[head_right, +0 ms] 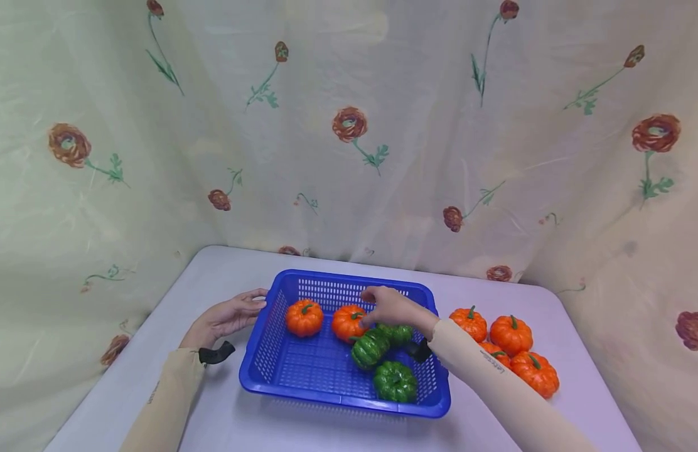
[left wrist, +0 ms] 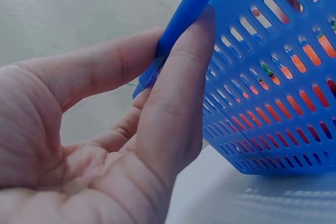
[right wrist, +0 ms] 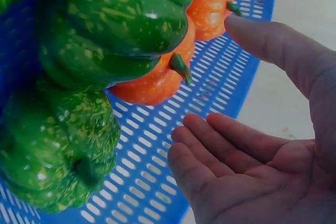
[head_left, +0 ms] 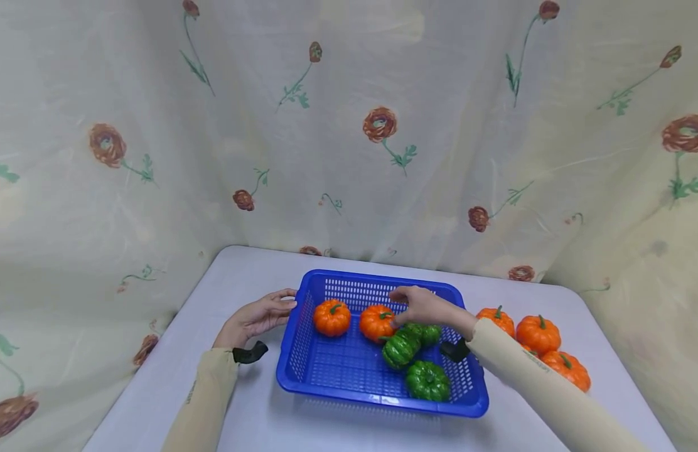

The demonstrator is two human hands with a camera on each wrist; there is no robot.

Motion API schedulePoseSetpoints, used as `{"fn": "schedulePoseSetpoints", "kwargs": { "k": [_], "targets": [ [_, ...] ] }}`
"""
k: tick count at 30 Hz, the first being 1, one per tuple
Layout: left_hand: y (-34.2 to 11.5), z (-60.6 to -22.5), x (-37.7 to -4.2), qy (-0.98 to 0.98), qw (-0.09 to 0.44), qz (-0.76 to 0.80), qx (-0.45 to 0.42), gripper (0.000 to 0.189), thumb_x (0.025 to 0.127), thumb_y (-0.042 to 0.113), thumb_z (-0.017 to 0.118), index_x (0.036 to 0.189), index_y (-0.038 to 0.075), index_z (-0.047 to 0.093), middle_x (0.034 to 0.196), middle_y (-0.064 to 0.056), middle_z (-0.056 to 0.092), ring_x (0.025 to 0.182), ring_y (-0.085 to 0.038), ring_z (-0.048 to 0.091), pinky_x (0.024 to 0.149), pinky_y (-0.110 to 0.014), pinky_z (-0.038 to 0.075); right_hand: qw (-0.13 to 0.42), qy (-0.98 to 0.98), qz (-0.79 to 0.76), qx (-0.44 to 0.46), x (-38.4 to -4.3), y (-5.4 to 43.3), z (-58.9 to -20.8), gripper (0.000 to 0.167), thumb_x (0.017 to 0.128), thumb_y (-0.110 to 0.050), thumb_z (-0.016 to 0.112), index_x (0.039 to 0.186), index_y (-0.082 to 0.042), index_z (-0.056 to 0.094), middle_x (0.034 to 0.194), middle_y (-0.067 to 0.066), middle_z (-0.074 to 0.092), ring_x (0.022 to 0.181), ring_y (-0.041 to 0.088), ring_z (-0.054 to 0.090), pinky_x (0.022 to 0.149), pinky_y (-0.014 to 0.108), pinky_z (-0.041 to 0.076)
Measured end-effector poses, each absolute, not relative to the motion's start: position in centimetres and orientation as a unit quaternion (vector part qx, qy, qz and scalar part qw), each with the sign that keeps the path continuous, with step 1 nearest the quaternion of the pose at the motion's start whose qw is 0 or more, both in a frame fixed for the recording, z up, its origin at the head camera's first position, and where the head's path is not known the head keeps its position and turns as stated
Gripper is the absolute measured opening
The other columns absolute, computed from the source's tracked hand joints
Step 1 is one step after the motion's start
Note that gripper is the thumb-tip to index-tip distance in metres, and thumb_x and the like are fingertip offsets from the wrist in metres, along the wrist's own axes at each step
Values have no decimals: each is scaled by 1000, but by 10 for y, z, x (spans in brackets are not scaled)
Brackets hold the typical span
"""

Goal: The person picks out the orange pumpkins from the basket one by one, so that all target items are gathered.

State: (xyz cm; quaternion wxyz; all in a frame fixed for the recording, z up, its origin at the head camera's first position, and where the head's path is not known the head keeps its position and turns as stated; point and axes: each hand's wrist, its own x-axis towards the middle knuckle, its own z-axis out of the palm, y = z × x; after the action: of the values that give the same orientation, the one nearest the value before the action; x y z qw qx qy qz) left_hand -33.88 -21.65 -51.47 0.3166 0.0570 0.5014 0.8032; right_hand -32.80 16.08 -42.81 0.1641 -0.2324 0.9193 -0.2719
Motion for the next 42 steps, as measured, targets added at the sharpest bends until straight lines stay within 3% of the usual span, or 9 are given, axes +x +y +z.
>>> {"fn": "schedulePoseSetpoints", "kwargs": {
  "k": [11,20,27,42],
  "targets": [
    [-213,-511,-341,505,316,801,57,32,96,1,54,125,8,41,104,-7,66,89,-16,69,84,-29,58,190,922,-238,-239,-334,141,-435,68,72,-18,79,129,9,52,127,24,59,118,35,56,104,47,45],
    [-212,-514,-339,504,320,801,48,35,97,1,52,128,9,37,105,-6,66,89,-15,69,84,-27,58,191,936,-204,-212,-336,136,-448,67,68,-17,82,125,6,55,114,17,64,101,24,60,94,41,50],
    [-211,-516,-337,512,311,800,35,39,96,1,54,130,9,37,106,-7,66,89,-15,69,83,-28,58,239,927,-200,-208,-340,131,-451,64,67,-17,85,121,1,55,107,9,63,94,19,58,87,36,52],
    [-214,-515,-338,503,311,806,39,32,97,1,52,125,10,40,104,-7,65,88,-15,68,82,-27,58,199,915,-268,-225,-334,139,-445,67,65,-20,83,122,1,54,104,8,62,91,18,58,83,32,52]
  ]
}}
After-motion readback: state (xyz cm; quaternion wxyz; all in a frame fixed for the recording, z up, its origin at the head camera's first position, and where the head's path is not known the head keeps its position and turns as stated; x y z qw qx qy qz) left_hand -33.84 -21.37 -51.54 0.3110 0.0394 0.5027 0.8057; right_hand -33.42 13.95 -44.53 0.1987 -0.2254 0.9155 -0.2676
